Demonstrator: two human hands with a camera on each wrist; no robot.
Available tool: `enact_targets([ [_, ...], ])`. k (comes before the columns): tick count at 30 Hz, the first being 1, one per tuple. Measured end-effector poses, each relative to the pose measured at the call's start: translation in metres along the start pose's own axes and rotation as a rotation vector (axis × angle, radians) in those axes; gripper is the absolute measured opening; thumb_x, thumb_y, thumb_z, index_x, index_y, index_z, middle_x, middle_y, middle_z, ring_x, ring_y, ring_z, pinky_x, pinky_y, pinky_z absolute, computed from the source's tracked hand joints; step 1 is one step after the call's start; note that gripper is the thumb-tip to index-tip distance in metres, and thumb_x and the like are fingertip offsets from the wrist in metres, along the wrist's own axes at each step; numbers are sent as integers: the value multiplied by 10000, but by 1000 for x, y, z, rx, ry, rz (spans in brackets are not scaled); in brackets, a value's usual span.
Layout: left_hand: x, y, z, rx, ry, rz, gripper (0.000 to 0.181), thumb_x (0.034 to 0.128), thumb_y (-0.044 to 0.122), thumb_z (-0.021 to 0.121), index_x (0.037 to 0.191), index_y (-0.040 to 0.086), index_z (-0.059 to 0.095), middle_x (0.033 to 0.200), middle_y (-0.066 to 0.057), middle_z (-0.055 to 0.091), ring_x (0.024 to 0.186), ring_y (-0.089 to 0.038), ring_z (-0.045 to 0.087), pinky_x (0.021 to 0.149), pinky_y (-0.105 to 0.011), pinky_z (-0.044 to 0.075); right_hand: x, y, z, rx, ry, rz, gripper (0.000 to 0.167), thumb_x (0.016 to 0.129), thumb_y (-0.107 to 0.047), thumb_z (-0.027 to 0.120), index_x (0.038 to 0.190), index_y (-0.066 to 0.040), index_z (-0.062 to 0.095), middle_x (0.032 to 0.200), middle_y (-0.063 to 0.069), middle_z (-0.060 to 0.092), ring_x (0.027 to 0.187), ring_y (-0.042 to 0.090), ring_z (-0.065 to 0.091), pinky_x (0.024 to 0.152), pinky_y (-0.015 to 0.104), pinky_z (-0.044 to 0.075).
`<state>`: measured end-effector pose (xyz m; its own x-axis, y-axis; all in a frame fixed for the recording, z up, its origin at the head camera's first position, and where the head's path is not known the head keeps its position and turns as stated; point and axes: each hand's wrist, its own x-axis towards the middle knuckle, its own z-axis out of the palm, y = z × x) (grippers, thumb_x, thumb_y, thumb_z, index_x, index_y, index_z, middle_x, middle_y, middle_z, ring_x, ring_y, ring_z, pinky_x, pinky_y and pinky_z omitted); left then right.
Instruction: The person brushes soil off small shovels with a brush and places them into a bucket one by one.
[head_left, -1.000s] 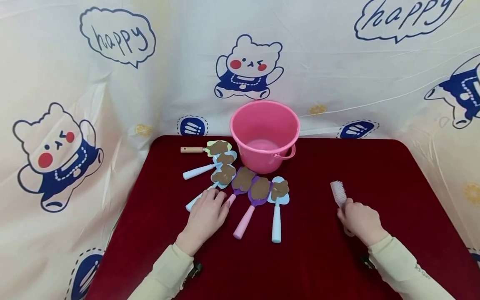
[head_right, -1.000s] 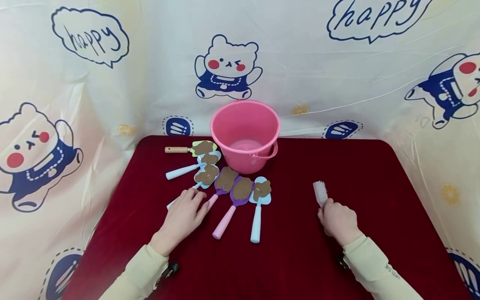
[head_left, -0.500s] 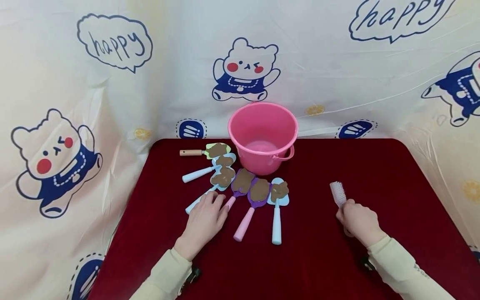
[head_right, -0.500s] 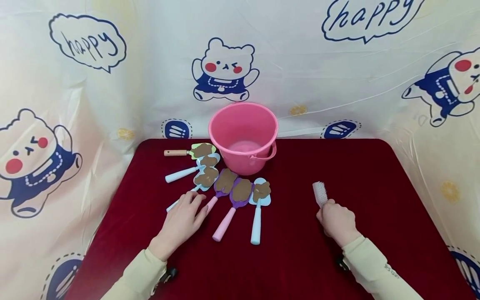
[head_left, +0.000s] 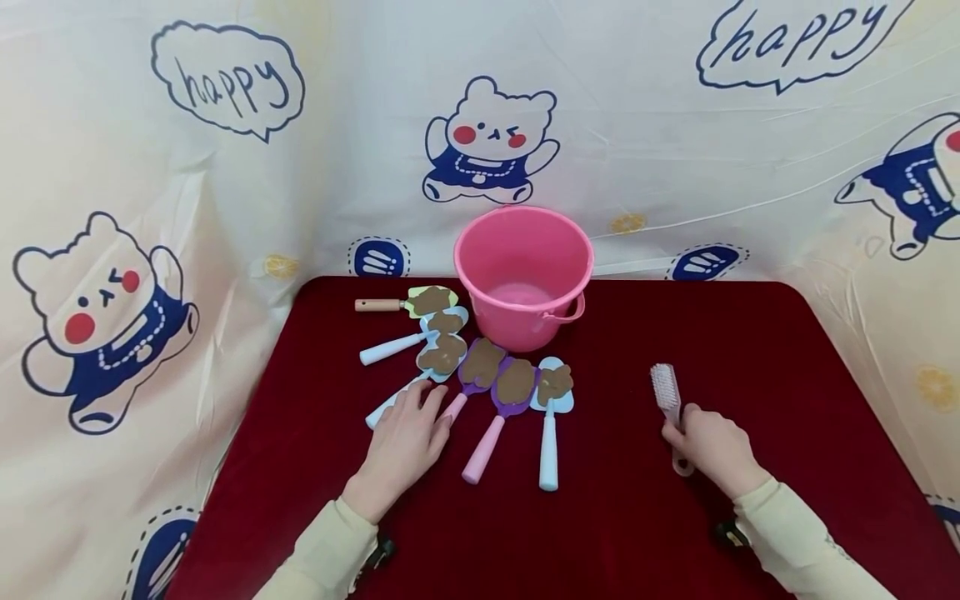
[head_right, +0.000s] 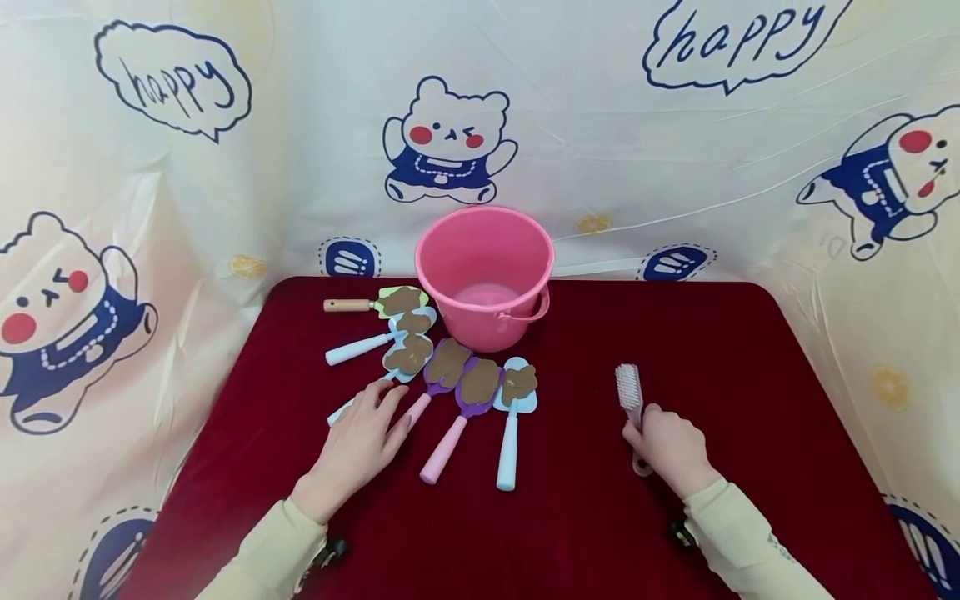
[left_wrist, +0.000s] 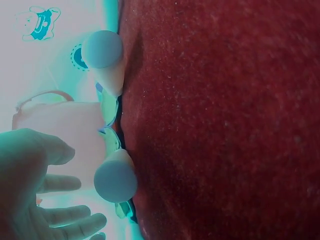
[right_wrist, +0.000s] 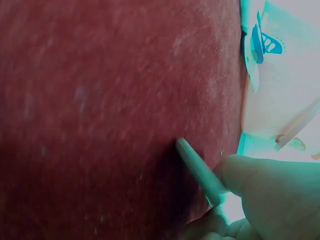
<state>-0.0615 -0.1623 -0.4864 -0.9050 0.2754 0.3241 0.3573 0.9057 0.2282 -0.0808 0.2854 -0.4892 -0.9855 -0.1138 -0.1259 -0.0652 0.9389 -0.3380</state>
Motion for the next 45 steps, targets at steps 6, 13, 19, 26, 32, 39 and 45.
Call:
enact_targets([
  [6, 1, 1, 0, 3, -22, 11, 364, 955, 221, 742, 1268, 48, 672, 1271, -207, 614, 1061, -385, 649, 735, -543, 558, 1, -1, 5, 66, -39, -15, 234, 979, -183, 547, 770, -80, 521, 543, -2, 466, 454, 139, 445, 411, 304, 363],
  [13, 3, 2, 2, 5, 10, 40, 309, 946, 213, 751, 1209, 63, 687, 1203, -164, 636, 1020, -353, 647, 734, -524, 545, 2, 1, 5, 147, -82, -61, 154, 1008, -139, 535, 886, -52, 572, 577, -27, 525, 466, 115, 495, 424, 287, 378],
  [19, 6, 9, 4, -32, 66, 115, 225, 942, 192, 749, 1138, 83, 734, 1068, -93, 688, 922, -287, 658, 688, -437, 536, 5, -7, 3, 249, -111, -76, 122, 970, -79, 540, 854, -82, 504, 574, -10, 523, 437, 134, 507, 417, 275, 394],
  [26, 8, 18, 5, -63, 39, 132, 176, 951, 173, 738, 1110, 99, 735, 1066, -72, 698, 935, -267, 664, 728, -430, 562, 11, -18, 2, 383, -111, -44, 153, 963, -69, 538, 866, -99, 423, 589, 17, 534, 454, 176, 525, 425, 308, 444],
  [32, 7, 35, 10, -128, 6, 150, 101, 978, 194, 714, 1024, 107, 735, 951, -27, 709, 862, -190, 706, 597, -392, 595, 13, -25, -6, 343, -24, -107, 170, 941, -58, 590, 885, -116, 440, 589, -38, 453, 471, 102, 441, 439, 258, 380],
  [39, 8, 65, 18, -224, -105, 201, 89, 996, 214, 688, 991, 127, 711, 809, 55, 648, 628, -28, 571, 538, -224, 496, 11, -33, -21, 322, 30, -191, 211, 945, -44, 662, 1056, -67, 485, 738, -27, 618, 564, 61, 471, 513, 250, 417],
  [45, 15, 83, 24, -292, -216, 134, 161, 1020, 262, 659, 938, 125, 673, 653, 118, 548, 516, 1, 455, 441, -195, 362, 10, -41, -29, 297, 4, -204, 270, 953, -76, 684, 1184, 6, 572, 772, -29, 657, 583, 63, 508, 528, 245, 447],
])
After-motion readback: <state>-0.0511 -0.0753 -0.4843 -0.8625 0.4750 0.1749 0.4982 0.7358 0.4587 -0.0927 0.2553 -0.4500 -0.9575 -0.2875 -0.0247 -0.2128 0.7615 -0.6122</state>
